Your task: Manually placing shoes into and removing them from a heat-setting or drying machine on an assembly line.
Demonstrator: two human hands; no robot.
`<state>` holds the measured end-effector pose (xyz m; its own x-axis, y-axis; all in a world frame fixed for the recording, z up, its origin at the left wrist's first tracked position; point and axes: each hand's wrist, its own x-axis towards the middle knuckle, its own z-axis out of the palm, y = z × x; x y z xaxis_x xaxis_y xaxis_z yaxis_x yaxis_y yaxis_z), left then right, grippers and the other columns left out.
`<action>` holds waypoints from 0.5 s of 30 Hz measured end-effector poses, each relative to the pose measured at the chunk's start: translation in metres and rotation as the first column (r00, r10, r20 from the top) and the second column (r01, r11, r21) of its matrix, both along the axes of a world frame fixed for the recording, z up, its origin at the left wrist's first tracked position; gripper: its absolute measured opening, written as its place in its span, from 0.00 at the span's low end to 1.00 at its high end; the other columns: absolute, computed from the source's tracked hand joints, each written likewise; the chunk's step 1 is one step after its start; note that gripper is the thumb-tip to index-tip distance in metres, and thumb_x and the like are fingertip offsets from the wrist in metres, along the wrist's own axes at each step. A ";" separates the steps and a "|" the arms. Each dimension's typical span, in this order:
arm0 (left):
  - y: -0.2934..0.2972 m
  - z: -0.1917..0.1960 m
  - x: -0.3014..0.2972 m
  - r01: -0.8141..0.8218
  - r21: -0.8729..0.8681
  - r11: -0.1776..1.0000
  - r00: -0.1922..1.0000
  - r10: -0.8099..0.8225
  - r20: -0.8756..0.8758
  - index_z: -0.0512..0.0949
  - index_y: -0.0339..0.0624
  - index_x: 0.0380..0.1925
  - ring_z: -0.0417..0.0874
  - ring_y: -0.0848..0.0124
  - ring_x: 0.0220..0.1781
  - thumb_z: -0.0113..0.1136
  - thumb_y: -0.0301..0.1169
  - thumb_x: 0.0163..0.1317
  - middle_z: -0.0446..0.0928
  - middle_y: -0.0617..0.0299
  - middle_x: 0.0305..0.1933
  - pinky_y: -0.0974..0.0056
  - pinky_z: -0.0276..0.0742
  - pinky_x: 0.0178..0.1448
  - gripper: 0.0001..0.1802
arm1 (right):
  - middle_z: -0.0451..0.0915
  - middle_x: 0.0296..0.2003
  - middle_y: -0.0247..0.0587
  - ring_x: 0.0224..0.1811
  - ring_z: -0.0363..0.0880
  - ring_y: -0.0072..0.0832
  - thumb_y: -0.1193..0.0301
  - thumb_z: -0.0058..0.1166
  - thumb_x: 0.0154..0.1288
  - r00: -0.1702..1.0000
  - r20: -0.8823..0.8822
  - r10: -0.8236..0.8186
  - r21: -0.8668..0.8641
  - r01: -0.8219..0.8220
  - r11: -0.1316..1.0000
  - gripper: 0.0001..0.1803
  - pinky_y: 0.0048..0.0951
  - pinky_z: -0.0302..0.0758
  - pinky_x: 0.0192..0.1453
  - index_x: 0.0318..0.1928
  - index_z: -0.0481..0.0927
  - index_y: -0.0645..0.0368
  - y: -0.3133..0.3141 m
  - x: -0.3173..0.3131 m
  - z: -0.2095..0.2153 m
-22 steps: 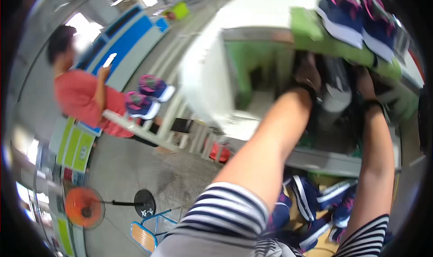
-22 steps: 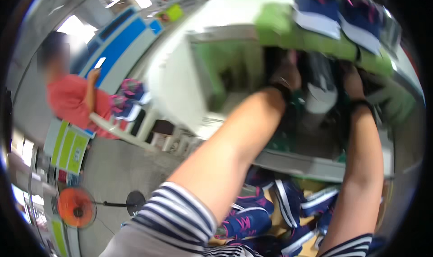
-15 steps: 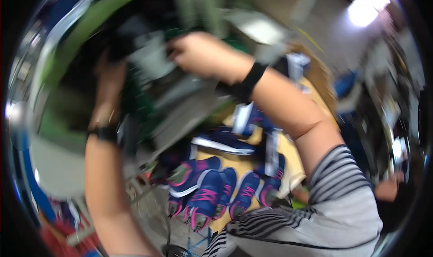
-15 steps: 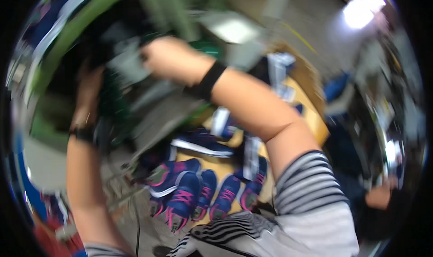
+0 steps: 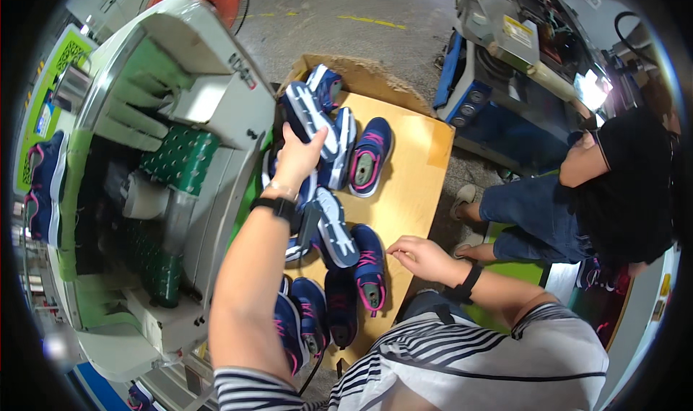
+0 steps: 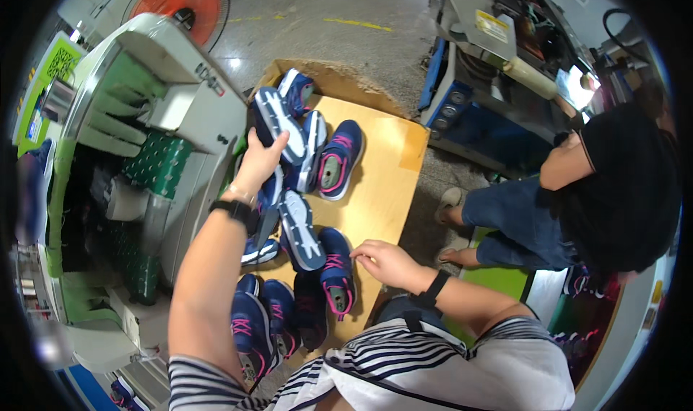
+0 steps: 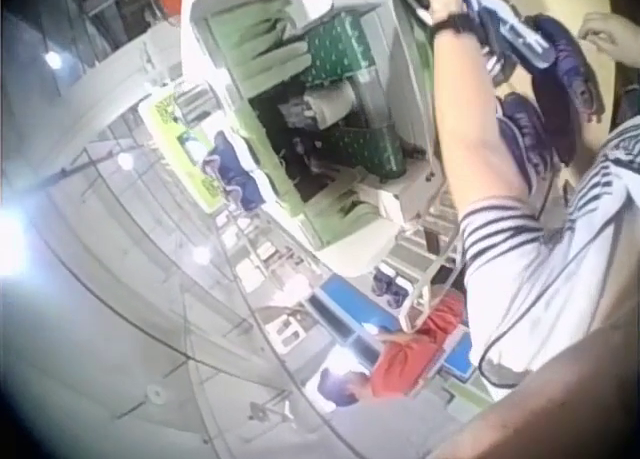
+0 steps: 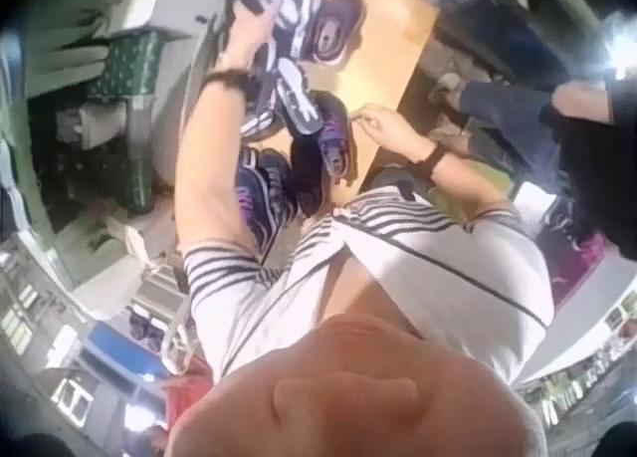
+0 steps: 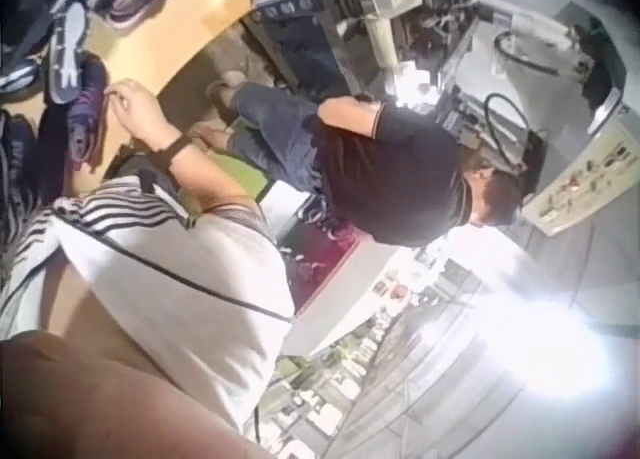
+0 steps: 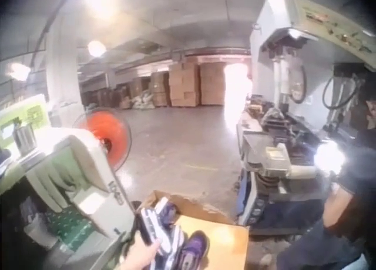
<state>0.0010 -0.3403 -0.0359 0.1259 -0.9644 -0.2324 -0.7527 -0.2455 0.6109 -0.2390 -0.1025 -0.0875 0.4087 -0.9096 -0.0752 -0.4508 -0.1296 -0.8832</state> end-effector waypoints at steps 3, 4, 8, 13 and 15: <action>-0.022 -0.048 -0.027 -0.244 -0.006 0.970 0.963 0.242 -0.122 0.34 0.23 0.74 0.70 0.41 0.70 0.65 0.47 0.63 0.66 0.25 0.67 0.55 0.66 0.72 0.60 | 0.83 0.41 0.46 0.45 0.82 0.44 0.72 0.53 0.69 1.000 0.015 -0.027 0.052 0.026 0.998 0.09 0.38 0.79 0.49 0.46 0.82 0.58 0.022 -0.013 0.003; -0.023 -0.060 -0.020 -0.315 -0.042 0.948 0.928 0.298 -0.224 0.34 0.23 0.73 0.71 0.43 0.69 0.63 0.42 0.65 0.67 0.28 0.67 0.55 0.67 0.71 0.56 | 0.83 0.41 0.47 0.44 0.82 0.44 0.72 0.53 0.69 0.999 0.025 -0.028 0.048 0.026 0.998 0.10 0.38 0.79 0.49 0.47 0.82 0.58 0.029 -0.019 0.005; 0.016 -0.018 -0.002 -0.152 0.273 0.950 0.506 0.312 -0.804 0.64 0.38 0.64 0.78 0.59 0.61 0.56 0.31 0.72 0.76 0.51 0.60 0.41 0.74 0.61 0.24 | 0.82 0.39 0.46 0.40 0.83 0.38 0.72 0.54 0.69 0.989 -0.002 -0.151 0.190 0.148 0.971 0.09 0.33 0.79 0.45 0.46 0.82 0.61 0.053 -0.059 -0.006; 0.200 0.062 0.042 0.021 -0.221 0.975 0.853 -0.132 -0.505 0.47 0.39 0.77 0.71 0.57 0.70 0.56 0.23 0.70 0.69 0.45 0.68 0.55 0.63 0.74 0.40 | 0.82 0.45 0.40 0.41 0.82 0.26 0.62 0.52 0.76 0.887 0.331 -0.323 0.617 0.056 0.785 0.17 0.29 0.79 0.49 0.58 0.78 0.58 0.067 -0.070 -0.034; 0.259 0.084 0.071 0.231 -0.263 0.937 0.968 -0.249 -0.039 0.40 0.38 0.78 0.68 0.54 0.73 0.56 0.20 0.67 0.65 0.39 0.70 0.57 0.61 0.75 0.46 | 0.77 0.56 0.44 0.47 0.81 0.26 0.53 0.49 0.77 0.685 0.632 -0.362 0.656 -0.225 0.720 0.29 0.29 0.78 0.54 0.71 0.66 0.53 0.051 -0.037 -0.006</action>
